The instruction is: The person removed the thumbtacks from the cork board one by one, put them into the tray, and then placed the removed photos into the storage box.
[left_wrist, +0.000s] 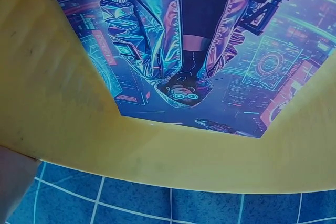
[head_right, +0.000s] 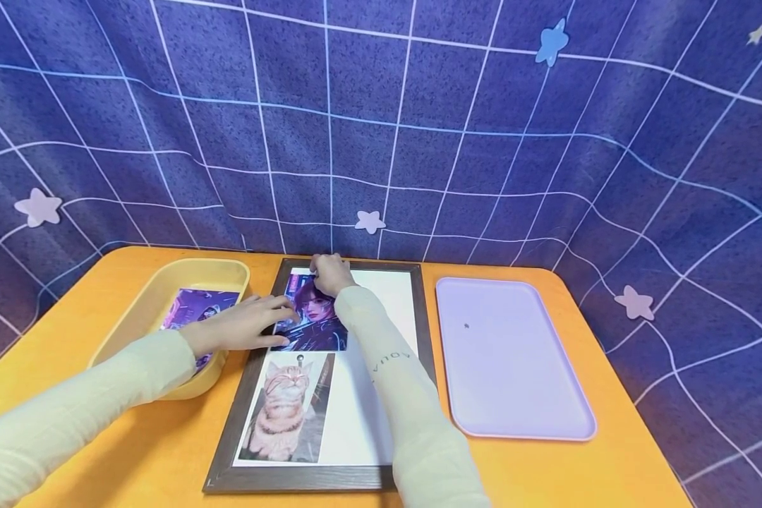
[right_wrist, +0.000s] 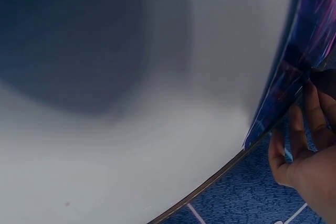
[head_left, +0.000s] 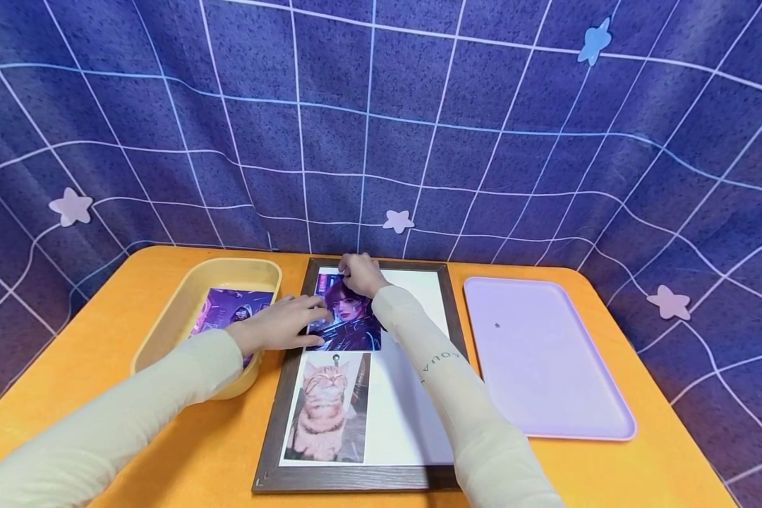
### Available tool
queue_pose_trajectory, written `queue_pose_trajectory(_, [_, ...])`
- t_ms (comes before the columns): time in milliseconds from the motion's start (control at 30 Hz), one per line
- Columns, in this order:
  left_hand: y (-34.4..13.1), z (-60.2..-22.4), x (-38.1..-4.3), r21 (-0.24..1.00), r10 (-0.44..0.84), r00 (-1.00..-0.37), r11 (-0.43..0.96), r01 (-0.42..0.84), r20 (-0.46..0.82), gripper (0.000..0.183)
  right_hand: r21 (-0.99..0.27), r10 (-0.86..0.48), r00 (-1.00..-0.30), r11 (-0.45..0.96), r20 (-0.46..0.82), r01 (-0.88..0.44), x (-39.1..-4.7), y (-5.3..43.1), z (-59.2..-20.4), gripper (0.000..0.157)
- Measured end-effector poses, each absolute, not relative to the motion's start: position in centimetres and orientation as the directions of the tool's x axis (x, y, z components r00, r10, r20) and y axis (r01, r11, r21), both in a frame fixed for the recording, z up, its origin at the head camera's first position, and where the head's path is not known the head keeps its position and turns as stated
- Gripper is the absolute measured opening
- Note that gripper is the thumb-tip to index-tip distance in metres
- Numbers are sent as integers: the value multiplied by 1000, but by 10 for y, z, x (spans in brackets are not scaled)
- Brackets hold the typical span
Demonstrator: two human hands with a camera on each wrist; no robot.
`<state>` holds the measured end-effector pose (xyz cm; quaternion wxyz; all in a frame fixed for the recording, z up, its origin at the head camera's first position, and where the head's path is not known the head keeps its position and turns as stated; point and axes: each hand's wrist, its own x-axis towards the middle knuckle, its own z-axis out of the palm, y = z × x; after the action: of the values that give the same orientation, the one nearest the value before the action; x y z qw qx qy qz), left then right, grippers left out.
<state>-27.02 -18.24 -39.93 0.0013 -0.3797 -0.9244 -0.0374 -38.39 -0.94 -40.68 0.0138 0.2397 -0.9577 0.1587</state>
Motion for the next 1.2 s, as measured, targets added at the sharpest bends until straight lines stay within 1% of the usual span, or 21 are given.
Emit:
queue_pose_trajectory(300, [-182,-397,-269,81,702,-712,708,701,30,35,-265,-452,-888,849,81,-457,-383,-11,-407,25])
queue_pose_trajectory(1000, [-182,-398,-270,75,704,-709,706,705,34,34,-274,-466,-880,838,90,-472,-383,-9,-408,29])
queue_pose_trajectory(1200, [-182,-397,-269,65,708,-705,702,709,43,34,-260,-477,-875,838,78,-480,-383,-9,-406,28])
